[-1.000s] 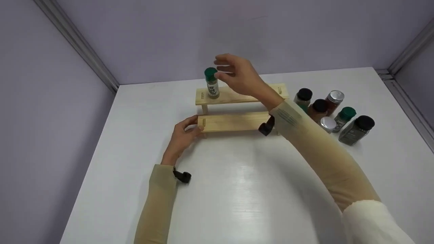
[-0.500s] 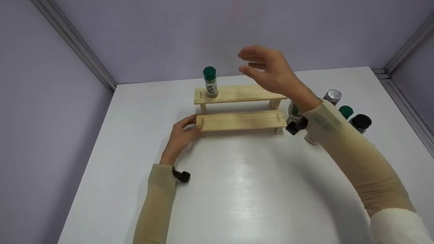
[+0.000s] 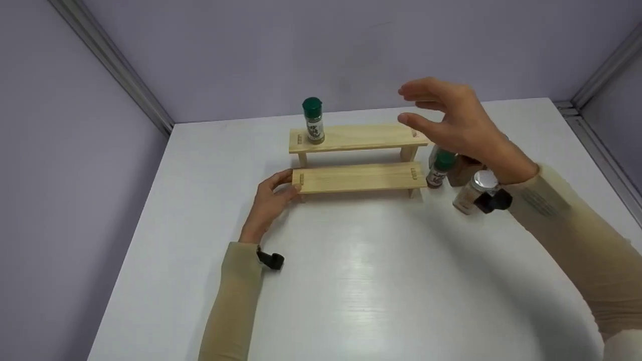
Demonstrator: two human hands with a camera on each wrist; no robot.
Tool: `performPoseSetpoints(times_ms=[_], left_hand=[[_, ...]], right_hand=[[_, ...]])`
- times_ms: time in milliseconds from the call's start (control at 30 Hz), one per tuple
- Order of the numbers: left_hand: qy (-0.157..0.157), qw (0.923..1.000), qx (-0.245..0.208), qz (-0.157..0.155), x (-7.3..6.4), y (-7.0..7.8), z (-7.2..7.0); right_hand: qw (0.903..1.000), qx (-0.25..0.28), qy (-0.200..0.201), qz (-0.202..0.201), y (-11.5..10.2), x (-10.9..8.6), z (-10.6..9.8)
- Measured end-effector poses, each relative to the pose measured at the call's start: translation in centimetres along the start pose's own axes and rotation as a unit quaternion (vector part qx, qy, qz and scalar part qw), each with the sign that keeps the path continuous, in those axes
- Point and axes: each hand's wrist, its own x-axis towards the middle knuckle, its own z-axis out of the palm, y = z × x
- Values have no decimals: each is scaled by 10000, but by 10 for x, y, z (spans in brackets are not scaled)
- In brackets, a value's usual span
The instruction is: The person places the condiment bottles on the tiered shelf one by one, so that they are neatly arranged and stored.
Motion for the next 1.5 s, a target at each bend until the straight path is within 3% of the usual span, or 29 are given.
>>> performPoseSetpoints(times_ms=[300, 667, 1167, 1500], left_hand=[[57, 10000, 49, 3, 1, 3, -1], [176, 9994, -225, -191, 0, -4, -2], [182, 9977, -646, -135, 1, -5, 0], [129, 9965, -818, -75, 2, -5, 3]], right_hand=[[9983, -393, 350, 246, 16, -43, -33], [9909, -253, 1002, 864, 51, -102, -51], [9817, -156, 1052, 1582, 86, -151, -35], [9793, -424, 1099, 1647, 99, -165, -16]])
